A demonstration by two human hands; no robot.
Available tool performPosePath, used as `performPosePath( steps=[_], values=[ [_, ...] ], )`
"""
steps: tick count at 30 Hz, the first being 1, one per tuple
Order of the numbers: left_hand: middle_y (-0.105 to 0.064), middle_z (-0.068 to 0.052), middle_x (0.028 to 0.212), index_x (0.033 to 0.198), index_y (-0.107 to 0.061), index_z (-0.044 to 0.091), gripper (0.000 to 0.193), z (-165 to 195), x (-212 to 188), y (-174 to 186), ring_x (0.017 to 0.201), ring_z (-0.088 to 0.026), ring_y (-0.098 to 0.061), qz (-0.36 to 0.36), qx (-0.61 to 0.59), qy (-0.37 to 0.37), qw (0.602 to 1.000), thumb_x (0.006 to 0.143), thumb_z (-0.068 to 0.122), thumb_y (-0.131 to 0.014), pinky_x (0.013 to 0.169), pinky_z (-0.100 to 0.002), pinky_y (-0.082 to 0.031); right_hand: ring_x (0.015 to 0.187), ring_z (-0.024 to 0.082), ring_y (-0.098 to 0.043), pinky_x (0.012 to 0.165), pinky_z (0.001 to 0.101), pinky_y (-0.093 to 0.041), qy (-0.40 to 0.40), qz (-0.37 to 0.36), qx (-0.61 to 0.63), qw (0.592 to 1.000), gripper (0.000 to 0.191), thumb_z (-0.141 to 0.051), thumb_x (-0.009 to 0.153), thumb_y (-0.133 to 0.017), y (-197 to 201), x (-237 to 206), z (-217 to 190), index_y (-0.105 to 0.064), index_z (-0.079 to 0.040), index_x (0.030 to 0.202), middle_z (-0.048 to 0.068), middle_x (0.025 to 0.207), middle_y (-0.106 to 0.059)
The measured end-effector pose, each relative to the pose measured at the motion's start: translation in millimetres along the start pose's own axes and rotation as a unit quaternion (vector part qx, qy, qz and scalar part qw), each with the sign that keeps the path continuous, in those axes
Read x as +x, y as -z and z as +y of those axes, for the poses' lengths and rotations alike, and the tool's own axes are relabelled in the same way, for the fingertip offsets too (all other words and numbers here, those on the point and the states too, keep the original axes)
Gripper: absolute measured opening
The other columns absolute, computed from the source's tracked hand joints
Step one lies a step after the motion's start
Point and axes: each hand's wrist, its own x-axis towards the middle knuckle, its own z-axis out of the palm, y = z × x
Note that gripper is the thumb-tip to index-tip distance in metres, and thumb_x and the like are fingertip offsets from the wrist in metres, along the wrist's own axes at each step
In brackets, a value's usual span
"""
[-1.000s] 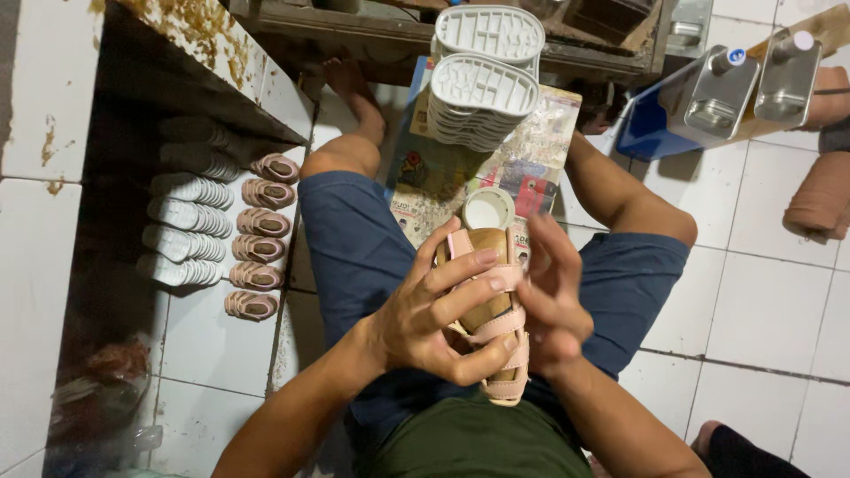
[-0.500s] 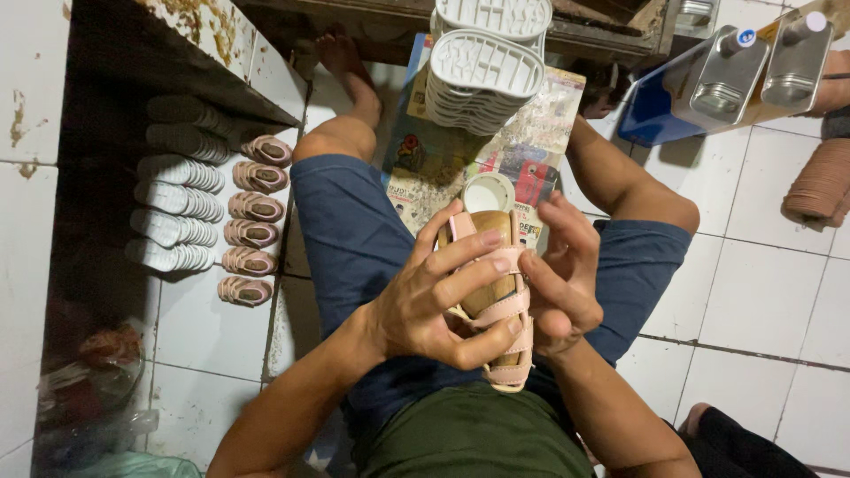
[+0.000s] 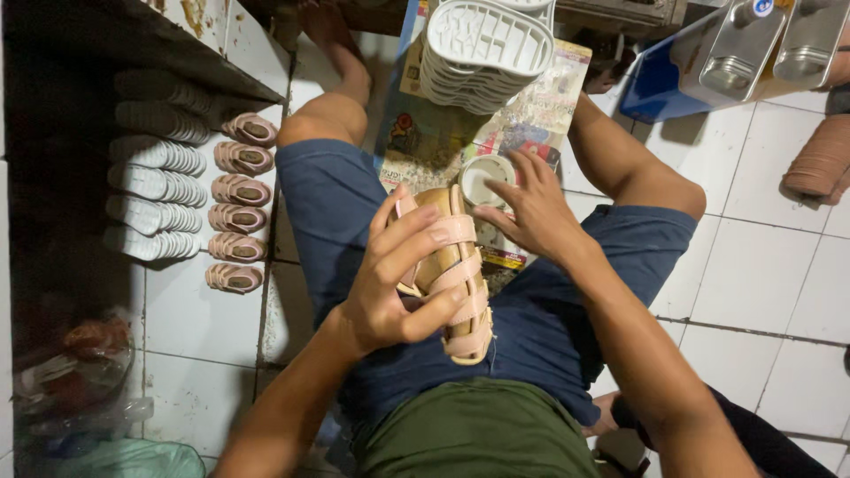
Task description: The person sits on the floor and applies a white substance to the straps and soles of several pink sandals using a small brush. They pick up each sandal from a nearby shelf, apply the substance, and place it back on the shelf.
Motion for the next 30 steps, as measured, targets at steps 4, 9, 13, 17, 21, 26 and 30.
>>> performPosePath(
  steps=[4, 9, 13, 17, 21, 26, 30],
  values=[
    [-0.048, -0.017, 0.138, 0.124, -0.052, 0.021, 0.042, 2.9, -5.7, -6.4, 0.134, -0.041, -0.053, 0.028, -0.009, -0.003, 1.0, 0.096, 0.009, -0.081, 0.118, -0.075, -0.039, 0.136, 0.049, -0.042, 0.11, 0.0614, -0.033, 0.057, -0.001, -0.12, 0.991, 0.044, -0.042, 0.08, -0.082, -13.2, 13.5, 11.7, -0.076, -0.009, 0.109, 0.031, 0.145, -0.048],
    [-0.048, -0.018, 0.134, 0.12, -0.057, 0.021, 0.043, 2.9, -3.1, -3.3, 0.129, -0.042, -0.053, 0.035, -0.024, 0.004, 0.999, 0.087, 0.009, -0.081, 0.112, -0.078, -0.039, 0.141, 0.037, -0.048, 0.121, 0.052, -0.038, 0.014, 0.015, -0.013, 1.0, 0.029, -0.033, 0.089, -0.08, -1.8, -14.5, 21.4, -0.074, -0.006, 0.097, 0.016, 0.147, -0.054],
    [-0.048, -0.015, 0.136, 0.121, -0.056, 0.024, 0.044, 2.5, 6.6, -10.7, 0.133, -0.04, -0.053, 0.017, -0.034, 0.019, 0.999, 0.09, 0.009, -0.083, 0.117, -0.078, -0.037, 0.149, 0.033, -0.042, 0.13, 0.0491, -0.031, -0.053, 0.134, 0.399, 0.905, 0.037, -0.042, 0.112, -0.052, 11.2, -59.9, -18.0, -0.072, -0.012, 0.116, 0.017, 0.151, -0.053],
    [-0.048, -0.012, 0.143, 0.128, -0.051, 0.027, 0.048, 7.1, 18.3, -25.3, 0.138, -0.037, -0.053, 0.01, -0.019, -0.009, 1.0, 0.098, 0.017, -0.087, 0.122, -0.074, -0.04, 0.16, 0.04, -0.025, 0.137, 0.0533, -0.019, 0.026, 0.202, 0.541, 0.816, 0.061, -0.058, 0.112, -0.034, 4.0, -76.9, -55.3, -0.063, -0.01, 0.137, 0.026, 0.162, -0.034],
    [-0.048, -0.011, 0.144, 0.128, -0.05, 0.028, 0.049, 13.2, 23.4, -22.3, 0.139, -0.036, -0.053, 0.001, -0.013, -0.022, 1.0, 0.097, 0.017, -0.087, 0.121, -0.074, -0.039, 0.155, 0.037, -0.031, 0.13, 0.0539, -0.026, 0.066, 0.339, 0.419, 0.84, 0.064, -0.057, 0.112, -0.033, -8.0, -71.8, -56.3, -0.073, -0.009, 0.126, 0.028, 0.157, -0.044],
    [-0.047, -0.01, 0.146, 0.128, -0.052, 0.029, 0.046, 16.0, 24.8, -14.5, 0.139, -0.035, -0.053, -0.016, -0.007, -0.025, 1.0, 0.098, 0.017, -0.085, 0.121, -0.074, -0.039, 0.152, 0.038, -0.034, 0.125, 0.0537, -0.025, 0.065, 0.29, 0.38, 0.876, 0.062, -0.057, 0.111, -0.035, -13.9, -81.4, -44.1, -0.069, -0.006, 0.122, 0.029, 0.154, -0.047],
    [-0.047, -0.01, 0.146, 0.129, -0.052, 0.03, 0.045, 18.6, 24.0, -14.0, 0.139, -0.034, -0.053, -0.02, -0.003, -0.029, 0.999, 0.1, 0.017, -0.085, 0.121, -0.073, -0.039, 0.155, 0.035, -0.031, 0.13, 0.0565, -0.024, 0.082, 0.305, 0.47, 0.824, 0.067, -0.059, 0.112, -0.034, -17.9, -85.0, -44.7, -0.074, -0.007, 0.123, 0.026, 0.151, -0.046]
  ],
)
